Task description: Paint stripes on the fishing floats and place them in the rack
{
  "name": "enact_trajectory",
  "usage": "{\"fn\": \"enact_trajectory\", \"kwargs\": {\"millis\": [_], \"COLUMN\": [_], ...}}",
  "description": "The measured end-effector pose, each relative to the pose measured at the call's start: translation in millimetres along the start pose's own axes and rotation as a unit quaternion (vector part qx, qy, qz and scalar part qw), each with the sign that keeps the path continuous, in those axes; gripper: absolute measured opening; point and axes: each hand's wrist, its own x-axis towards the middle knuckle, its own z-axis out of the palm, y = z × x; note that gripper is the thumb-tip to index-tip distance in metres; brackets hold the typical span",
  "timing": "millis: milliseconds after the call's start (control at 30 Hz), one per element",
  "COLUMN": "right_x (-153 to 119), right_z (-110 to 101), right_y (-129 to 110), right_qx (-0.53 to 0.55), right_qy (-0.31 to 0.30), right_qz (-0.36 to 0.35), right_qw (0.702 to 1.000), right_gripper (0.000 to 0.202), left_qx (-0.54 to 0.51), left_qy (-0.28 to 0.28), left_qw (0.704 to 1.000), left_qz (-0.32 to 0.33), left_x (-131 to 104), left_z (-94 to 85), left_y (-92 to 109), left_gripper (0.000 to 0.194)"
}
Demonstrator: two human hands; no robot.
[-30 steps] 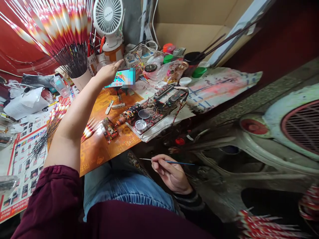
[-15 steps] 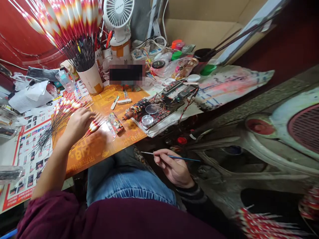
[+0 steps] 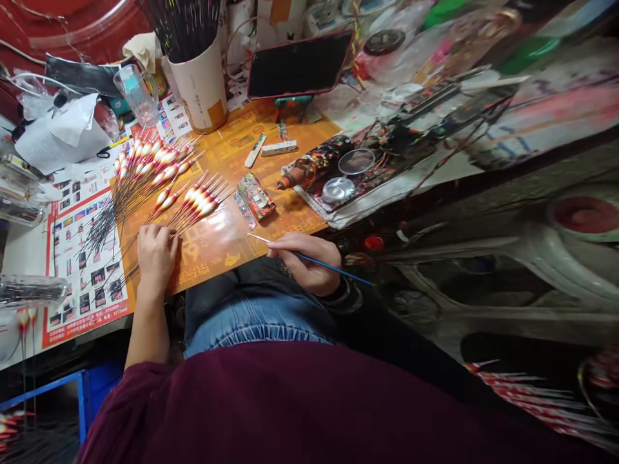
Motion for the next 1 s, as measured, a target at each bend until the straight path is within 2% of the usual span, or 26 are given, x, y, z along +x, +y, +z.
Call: {"fn": "enact_trajectory", "kwargs": {"millis": [100, 200, 433, 600, 800, 900, 1000], "right_x": [7.2, 11.5, 14.8, 7.6, 3.6, 4.6, 5.4], "right_z": [6.2, 9.9, 13.8, 12.0, 7.5, 6.6, 5.4], "right_y": [6.0, 13.7, 24.3, 25.4, 24.3, 23.7, 22.7], "right_qx": [-0.038, -0.05, -0.054, -0.059, -0.109, -0.122, -0.133], "right_qy": [-0.021, -0.009, 0.023, 0.042, 0.037, 0.039, 0.041], "right_qz": [-0.073, -0.106, -0.11, -0.1, -0.163, -0.18, -0.178], "right_qw": [0.996, 0.993, 0.992, 0.992, 0.98, 0.975, 0.974], "right_gripper": [0.025, 0.028, 0.03, 0.027, 0.027, 0.025, 0.025], "left_qx": [0.005, 0.002, 0.024, 0.009, -0.035, -0.03, -0.028], "left_qy": [0.003, 0.0, -0.004, 0.025, 0.06, 0.044, -0.005], "left_qw": [1.0, 1.0, 0.999, 0.999, 0.998, 0.999, 0.999], "left_qz": [-0.017, -0.027, -0.033, -0.026, -0.011, -0.008, 0.023], "left_x": [-1.7, -4.6, -5.1, -4.6, -3.2, -3.3, -7.0], "left_z": [4.6, 7.8, 12.4, 7.1, -1.2, -6.0, -11.4], "left_y": [-0.4, -0.9, -0.7, 5.4, 12.0, 12.8, 13.0], "left_gripper": [0.015, 0.014, 0.016, 0.014, 0.015, 0.02, 0.025]}}
